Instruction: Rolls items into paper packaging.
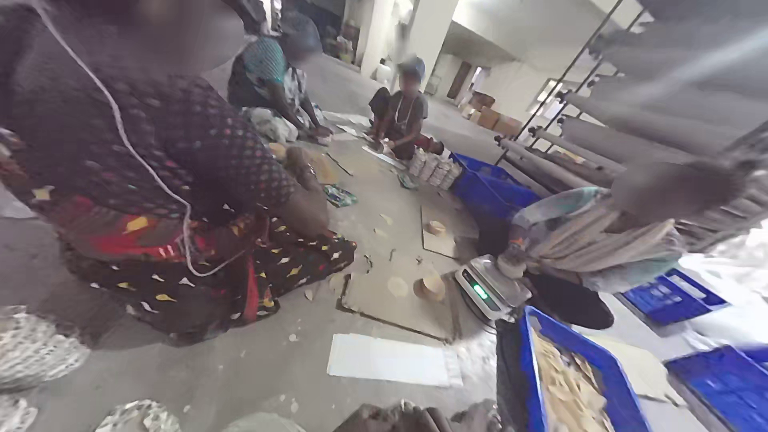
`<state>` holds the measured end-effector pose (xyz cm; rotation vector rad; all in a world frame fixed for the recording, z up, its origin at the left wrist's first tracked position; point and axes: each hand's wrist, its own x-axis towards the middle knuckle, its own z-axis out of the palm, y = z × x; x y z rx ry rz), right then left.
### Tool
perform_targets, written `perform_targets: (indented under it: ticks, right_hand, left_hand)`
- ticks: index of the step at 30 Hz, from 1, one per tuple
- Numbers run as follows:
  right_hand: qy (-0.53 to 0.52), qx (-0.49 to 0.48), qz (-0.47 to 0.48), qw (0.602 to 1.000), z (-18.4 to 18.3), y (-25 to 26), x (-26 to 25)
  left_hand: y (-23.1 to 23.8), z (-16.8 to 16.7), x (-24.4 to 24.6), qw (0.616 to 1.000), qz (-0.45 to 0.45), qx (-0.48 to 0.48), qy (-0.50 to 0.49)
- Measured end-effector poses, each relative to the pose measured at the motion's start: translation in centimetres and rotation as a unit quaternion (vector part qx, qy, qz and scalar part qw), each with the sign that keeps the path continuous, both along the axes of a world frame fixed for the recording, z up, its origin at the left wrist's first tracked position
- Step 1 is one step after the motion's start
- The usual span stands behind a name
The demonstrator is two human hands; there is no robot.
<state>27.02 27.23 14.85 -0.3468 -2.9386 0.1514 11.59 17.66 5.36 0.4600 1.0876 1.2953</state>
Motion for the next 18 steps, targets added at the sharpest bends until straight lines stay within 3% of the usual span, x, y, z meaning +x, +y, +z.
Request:
perform_targets:
  ticks: [2,4,6,10,14,18]
  right_hand:
    - [-0.006,-0.050,-0.032,0.998,0.6,0.4,0.3]
    - [0.001,-0.179,-0.066,0.982,0.9,2.2,0.4]
    - [0.032,-0.247,-0.030,0.968,0.6,3.4,0.3]
    - [0.112,-0.103,0.176,0.973,-1.0,3.4,0.5]
    - [0.073,0.001,0.169,0.983,-0.8,1.7,1.2]
    - [-0.005,-0.017,0.138,0.990,-1.0,0.6,2.4]
  left_hand:
    - [0.0,-0.1,0.1,1.000,-0.030,-0.001,-0.003]
    - [0.0,0.0,0.0,0.994,-0.101,0.029,-0.005]
    - [0.1,0.9,-0.4,0.986,-0.153,0.057,-0.014]
    - [0.1,0.1,-0.8,0.973,-0.214,0.082,0.003]
    - [0.5,-0.1,-1.8,0.959,-0.257,0.061,0.100]
    - [0.9,-0.4,-2.4,0.958,-0.264,0.059,0.095]
